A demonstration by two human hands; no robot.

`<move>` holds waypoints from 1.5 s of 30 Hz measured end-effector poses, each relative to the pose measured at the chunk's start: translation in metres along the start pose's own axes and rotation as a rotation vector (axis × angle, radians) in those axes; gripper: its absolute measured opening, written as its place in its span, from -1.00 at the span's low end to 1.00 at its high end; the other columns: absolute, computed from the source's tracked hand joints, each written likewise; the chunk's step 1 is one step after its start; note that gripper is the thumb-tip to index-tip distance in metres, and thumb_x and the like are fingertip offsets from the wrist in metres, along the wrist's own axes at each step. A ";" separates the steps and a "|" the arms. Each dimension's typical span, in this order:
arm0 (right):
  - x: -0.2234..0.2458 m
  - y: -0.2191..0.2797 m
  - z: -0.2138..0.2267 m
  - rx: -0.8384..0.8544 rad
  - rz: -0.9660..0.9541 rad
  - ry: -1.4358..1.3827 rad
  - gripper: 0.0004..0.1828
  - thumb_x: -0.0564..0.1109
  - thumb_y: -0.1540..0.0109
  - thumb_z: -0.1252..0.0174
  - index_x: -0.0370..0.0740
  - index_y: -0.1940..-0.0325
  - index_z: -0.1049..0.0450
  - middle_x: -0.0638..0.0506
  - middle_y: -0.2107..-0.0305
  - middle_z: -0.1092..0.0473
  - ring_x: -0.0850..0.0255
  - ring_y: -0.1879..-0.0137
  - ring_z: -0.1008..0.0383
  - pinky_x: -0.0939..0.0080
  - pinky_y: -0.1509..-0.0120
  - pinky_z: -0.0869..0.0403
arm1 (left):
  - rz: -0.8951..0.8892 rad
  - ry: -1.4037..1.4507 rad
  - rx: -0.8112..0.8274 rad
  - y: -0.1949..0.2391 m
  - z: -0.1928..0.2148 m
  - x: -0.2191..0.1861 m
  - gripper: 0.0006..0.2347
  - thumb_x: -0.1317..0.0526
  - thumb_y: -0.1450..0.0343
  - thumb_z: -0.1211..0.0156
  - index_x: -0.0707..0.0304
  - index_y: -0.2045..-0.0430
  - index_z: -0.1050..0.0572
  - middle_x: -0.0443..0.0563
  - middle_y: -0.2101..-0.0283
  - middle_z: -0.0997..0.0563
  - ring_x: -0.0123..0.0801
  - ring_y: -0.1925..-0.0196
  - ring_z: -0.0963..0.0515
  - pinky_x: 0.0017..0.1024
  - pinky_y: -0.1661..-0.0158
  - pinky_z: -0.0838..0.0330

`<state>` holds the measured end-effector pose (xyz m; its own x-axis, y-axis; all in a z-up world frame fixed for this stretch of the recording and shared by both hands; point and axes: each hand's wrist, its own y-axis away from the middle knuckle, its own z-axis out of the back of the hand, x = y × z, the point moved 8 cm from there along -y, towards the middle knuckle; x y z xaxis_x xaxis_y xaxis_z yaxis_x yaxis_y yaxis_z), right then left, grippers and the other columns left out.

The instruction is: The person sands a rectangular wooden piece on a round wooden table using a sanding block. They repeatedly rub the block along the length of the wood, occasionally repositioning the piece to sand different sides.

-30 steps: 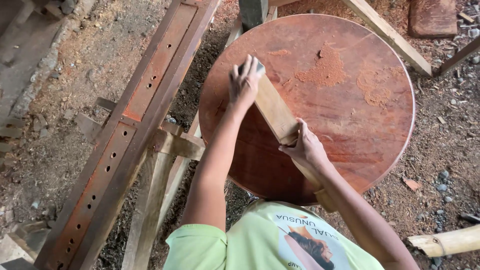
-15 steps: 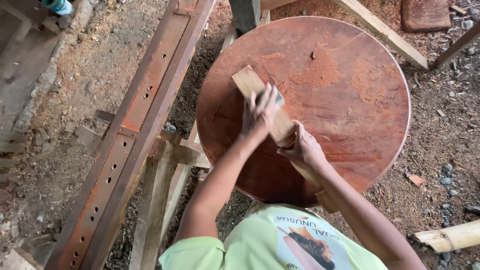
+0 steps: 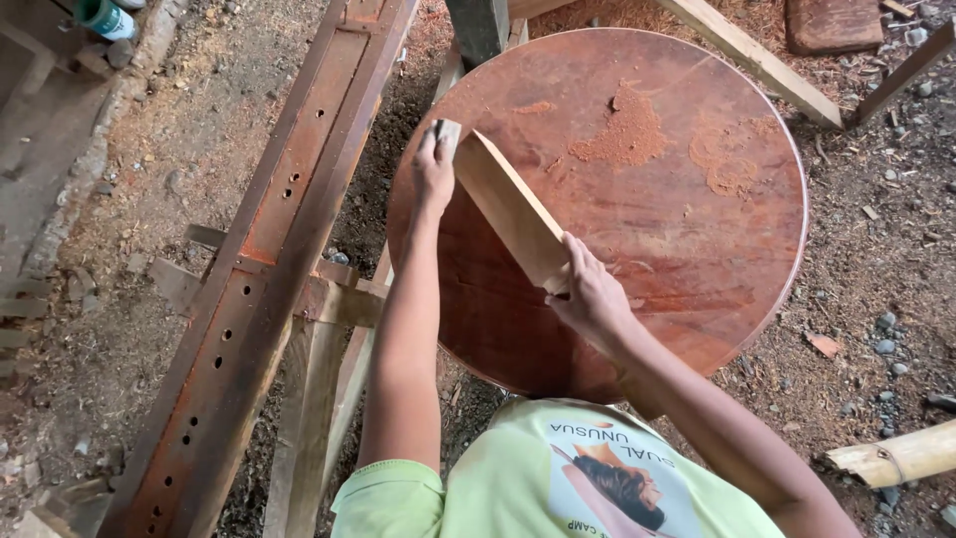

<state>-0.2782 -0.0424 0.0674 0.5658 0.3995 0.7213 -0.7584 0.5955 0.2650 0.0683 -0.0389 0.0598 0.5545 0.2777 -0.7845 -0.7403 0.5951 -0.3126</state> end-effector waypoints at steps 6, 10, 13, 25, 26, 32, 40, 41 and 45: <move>0.021 0.002 -0.017 -0.074 0.069 0.482 0.21 0.07 -0.14 -0.35 -0.23 -0.64 0.28 -0.30 -0.45 -0.01 -0.25 -0.53 -0.05 -0.15 -0.58 -0.10 | 0.253 0.166 0.041 0.027 0.038 -0.002 -0.50 -0.11 -0.60 0.09 0.18 -0.37 -0.29 0.40 -0.33 -0.36 0.24 -0.34 -0.41 0.07 -0.27 -0.34; 0.029 0.006 -0.013 -0.063 0.118 0.481 0.23 0.05 -0.15 -0.35 -0.23 -0.64 0.32 -0.31 -0.46 0.00 -0.22 -0.54 -0.04 -0.16 -0.60 -0.05 | 0.331 0.155 0.020 0.044 0.051 0.000 -0.47 -0.18 -0.58 0.11 0.12 -0.37 -0.27 0.44 -0.28 -0.39 0.24 -0.31 -0.44 0.05 -0.19 -0.42; 0.027 0.005 -0.006 -0.085 0.145 0.468 0.22 0.06 -0.13 -0.36 -0.21 -0.64 0.28 -0.31 -0.44 -0.03 -0.23 -0.52 -0.10 -0.15 -0.57 -0.10 | 0.316 0.217 -0.049 0.041 0.047 -0.002 -0.49 -0.12 -0.58 0.09 0.21 -0.35 -0.28 0.50 -0.27 -0.38 0.24 -0.32 -0.43 0.02 -0.17 -0.45; 0.000 -0.018 0.016 -0.251 0.275 0.131 0.23 0.04 0.11 -0.47 -0.23 -0.56 -0.05 -0.37 -0.33 -0.21 -0.39 -0.46 -0.15 -0.33 -0.52 -0.12 | -0.033 0.210 -0.220 -0.029 -0.015 -0.030 -0.61 0.05 -0.58 -0.04 0.36 -0.20 -0.42 0.45 -0.22 -0.47 0.20 -0.25 -0.48 -0.04 -0.26 -0.37; -0.014 -0.024 0.008 -0.244 0.291 0.044 0.28 0.09 0.15 -0.51 -0.19 -0.56 -0.06 -0.37 -0.36 -0.18 -0.42 -0.50 -0.05 -0.36 -0.58 -0.02 | -0.063 0.187 -0.258 -0.027 -0.021 -0.023 -0.63 0.02 -0.57 -0.06 0.23 -0.20 -0.45 0.34 -0.20 -0.52 0.16 -0.18 -0.56 -0.05 -0.18 -0.45; -0.012 -0.022 0.012 -0.262 0.278 0.132 0.29 0.31 0.13 -0.48 -0.20 -0.55 -0.10 -0.31 -0.43 -0.10 -0.30 -0.58 0.06 -0.33 -0.60 0.04 | 0.113 0.126 -0.208 -0.044 -0.056 0.028 -0.61 -0.12 -0.55 -0.02 -0.04 -0.20 -0.44 0.10 -0.22 -0.54 0.07 -0.15 -0.61 -0.10 -0.21 -0.47; -0.006 -0.062 0.005 -0.474 0.076 0.168 -0.51 0.18 -0.37 -0.02 -0.04 -0.32 -0.41 -0.11 -0.17 -0.41 -0.15 -0.37 -0.36 -0.31 -0.46 -0.21 | 0.323 0.420 -0.144 -0.023 0.004 -0.017 -0.45 -0.16 -0.49 -0.11 0.39 -0.14 -0.42 0.52 -0.13 -0.50 0.22 -0.18 -0.53 -0.05 -0.21 -0.41; -0.004 -0.072 0.004 -0.518 0.079 0.279 -0.55 0.14 -0.34 -0.08 -0.01 -0.26 -0.47 -0.12 -0.13 -0.46 -0.14 -0.31 -0.43 -0.27 -0.40 -0.29 | 0.406 0.456 -0.140 -0.021 0.014 -0.014 -0.41 -0.22 -0.45 -0.19 0.32 -0.15 -0.41 0.42 -0.16 -0.51 0.08 -0.18 -0.57 -0.17 -0.19 -0.48; -0.014 -0.085 -0.012 -0.517 -0.018 0.237 -0.44 0.23 -0.32 -0.04 -0.04 -0.32 -0.41 -0.09 -0.17 -0.44 -0.15 -0.34 -0.40 -0.24 -0.44 -0.28 | 0.515 0.408 -0.100 0.013 0.059 0.025 -0.45 -0.17 -0.49 -0.15 0.31 -0.20 -0.39 0.41 -0.16 -0.49 -0.09 -0.01 -0.69 -0.31 0.02 -0.67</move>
<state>-0.2177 -0.0904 0.0275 0.6798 0.4960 0.5402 -0.5244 0.8437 -0.1148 0.0951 0.0203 0.0675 -0.0531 0.1883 -0.9807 -0.9146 0.3850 0.1234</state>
